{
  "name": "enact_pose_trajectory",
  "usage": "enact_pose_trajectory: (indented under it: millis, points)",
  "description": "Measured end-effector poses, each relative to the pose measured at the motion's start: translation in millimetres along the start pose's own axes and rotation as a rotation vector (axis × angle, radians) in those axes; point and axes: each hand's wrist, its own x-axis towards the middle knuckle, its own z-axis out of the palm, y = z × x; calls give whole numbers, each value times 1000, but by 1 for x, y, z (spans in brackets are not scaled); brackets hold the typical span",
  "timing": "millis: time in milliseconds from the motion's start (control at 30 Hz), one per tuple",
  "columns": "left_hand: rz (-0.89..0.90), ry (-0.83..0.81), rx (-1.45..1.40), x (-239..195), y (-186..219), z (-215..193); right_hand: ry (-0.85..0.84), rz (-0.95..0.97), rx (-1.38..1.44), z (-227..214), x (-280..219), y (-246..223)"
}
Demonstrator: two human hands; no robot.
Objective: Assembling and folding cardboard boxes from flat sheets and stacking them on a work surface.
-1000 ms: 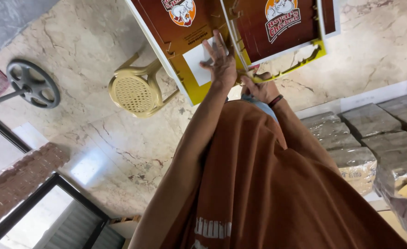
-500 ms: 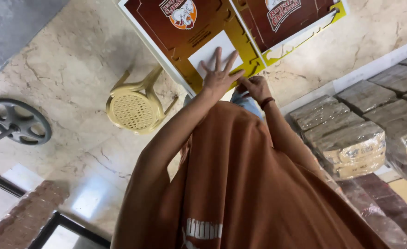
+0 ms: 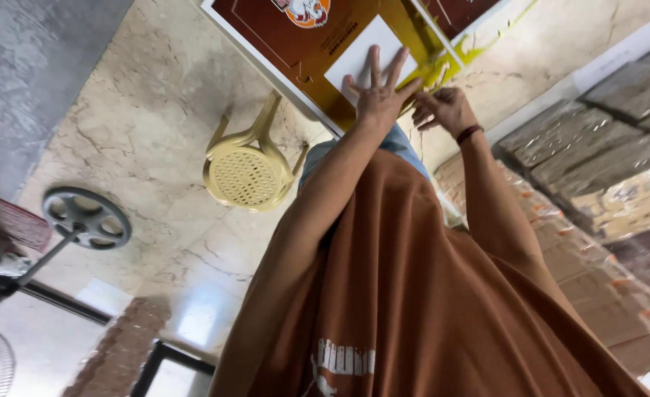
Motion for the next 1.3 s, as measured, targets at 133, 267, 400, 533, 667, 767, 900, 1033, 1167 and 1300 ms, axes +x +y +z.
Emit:
enact_pose_trajectory:
  millis: [133, 267, 400, 533, 667, 767, 900, 1033, 1167, 1300]
  points:
    - [76, 15, 15, 2, -10, -5, -133, 307, 55, 10, -6, -13]
    - [132, -6, 53, -14, -19, 0, -209, 213, 82, 47, -10, 23]
    - [119, 60, 145, -16, -13, 15, -104, 161, 178, 58, -14, 37]
    - [79, 37, 48, -12, -9, 15, 31, -222, -127, 65, -16, 62]
    - [71, 44, 19, -7, -9, 19, 94, -242, -117, 69, -13, 79]
    - [125, 37, 81, -16, -14, 15, -25, 125, 178, 64, -26, 47]
    - [171, -31, -22, -25, -25, 10, -228, 336, 121, 71, -24, 42]
    - [56, 69, -7, -25, -20, 32, -301, 65, 125, 104, -20, 67]
    - [-4, 127, -6, -21, -13, 40, -170, -19, 213, 113, -20, 84]
    - [-34, 161, 16, -10, -5, 49, -108, -208, 154, 110, -42, 52]
